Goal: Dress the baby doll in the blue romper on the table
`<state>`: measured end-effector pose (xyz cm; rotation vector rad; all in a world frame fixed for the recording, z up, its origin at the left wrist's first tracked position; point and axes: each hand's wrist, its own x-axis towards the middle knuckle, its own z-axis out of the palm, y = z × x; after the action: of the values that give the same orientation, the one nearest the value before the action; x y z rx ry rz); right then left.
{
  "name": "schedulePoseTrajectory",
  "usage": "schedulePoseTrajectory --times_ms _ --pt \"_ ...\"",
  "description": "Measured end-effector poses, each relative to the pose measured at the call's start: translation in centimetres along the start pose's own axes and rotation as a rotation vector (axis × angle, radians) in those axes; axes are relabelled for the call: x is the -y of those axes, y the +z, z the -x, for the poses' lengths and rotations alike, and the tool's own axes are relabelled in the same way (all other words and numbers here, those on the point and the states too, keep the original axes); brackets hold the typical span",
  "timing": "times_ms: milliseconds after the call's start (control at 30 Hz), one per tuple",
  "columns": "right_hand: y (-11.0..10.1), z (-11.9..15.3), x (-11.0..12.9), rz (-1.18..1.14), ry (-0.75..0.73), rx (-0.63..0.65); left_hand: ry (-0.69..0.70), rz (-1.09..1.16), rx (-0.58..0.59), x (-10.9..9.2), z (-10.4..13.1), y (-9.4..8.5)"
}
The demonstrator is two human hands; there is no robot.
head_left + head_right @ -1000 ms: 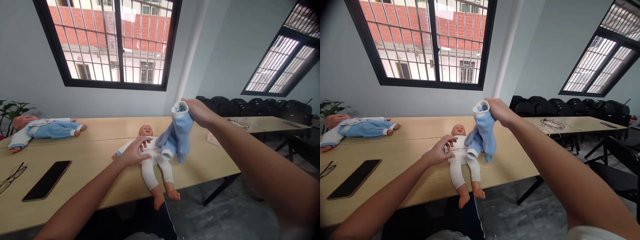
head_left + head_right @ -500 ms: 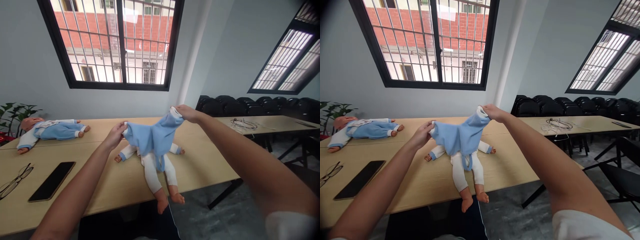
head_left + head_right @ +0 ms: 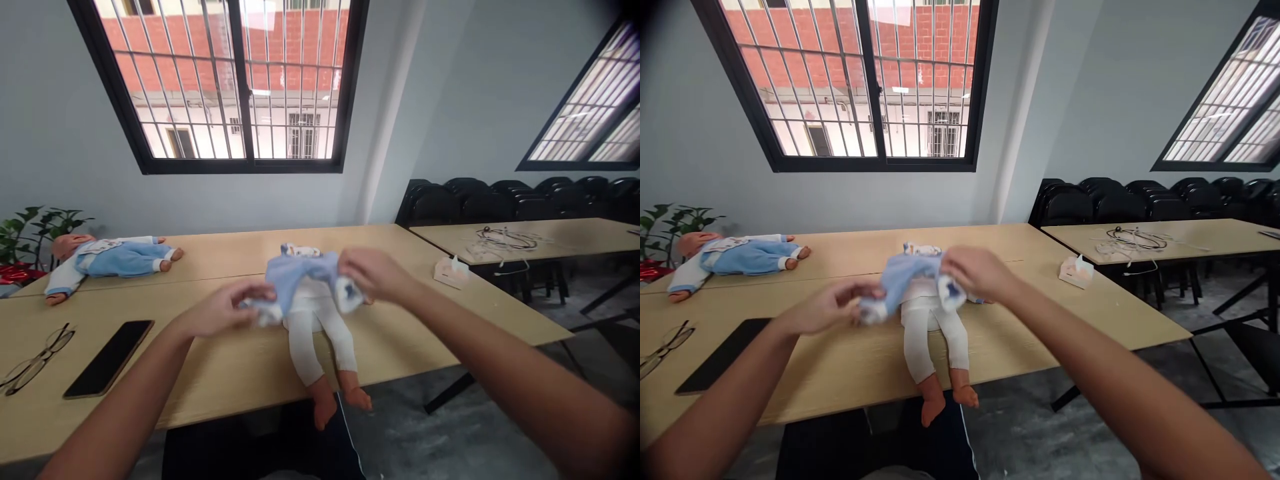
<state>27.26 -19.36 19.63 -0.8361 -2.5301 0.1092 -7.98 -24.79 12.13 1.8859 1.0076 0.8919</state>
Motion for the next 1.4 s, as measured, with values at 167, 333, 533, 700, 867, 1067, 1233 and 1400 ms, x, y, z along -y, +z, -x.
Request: schedulePoseTrajectory --times_ms 167,333,533,700,867,1067,1233,1400 --pt "6.3 6.8 0.4 0.009 -0.08 0.382 -0.157 -0.096 0.25 5.2 3.9 2.6" --pt "10.0 1.5 -3.1 -0.006 0.001 0.213 -0.097 -0.099 -0.028 8.9 -2.4 2.2" --pt "15.3 -6.7 -7.6 0.079 0.115 0.264 0.147 -0.367 -0.076 10.6 -12.1 3.0" --pt "17.5 -7.0 -9.3 0.067 0.059 0.212 0.193 -0.537 0.176 11.3 -15.7 2.8" --pt "17.2 -5.3 -9.0 -0.041 0.069 0.056 0.165 -0.561 0.243 9.1 -15.2 1.3" --pt "16.7 -3.0 -7.1 -0.153 0.061 0.13 -0.023 -0.518 0.364 7.7 -11.0 2.2" --pt "17.4 -2.6 -6.4 -0.228 0.048 0.144 -0.102 -0.462 0.336 8.3 -9.4 3.1" --pt "18.1 -3.0 -6.4 -0.243 -0.019 -0.021 -0.034 -0.243 0.036 9.0 -8.8 3.7"
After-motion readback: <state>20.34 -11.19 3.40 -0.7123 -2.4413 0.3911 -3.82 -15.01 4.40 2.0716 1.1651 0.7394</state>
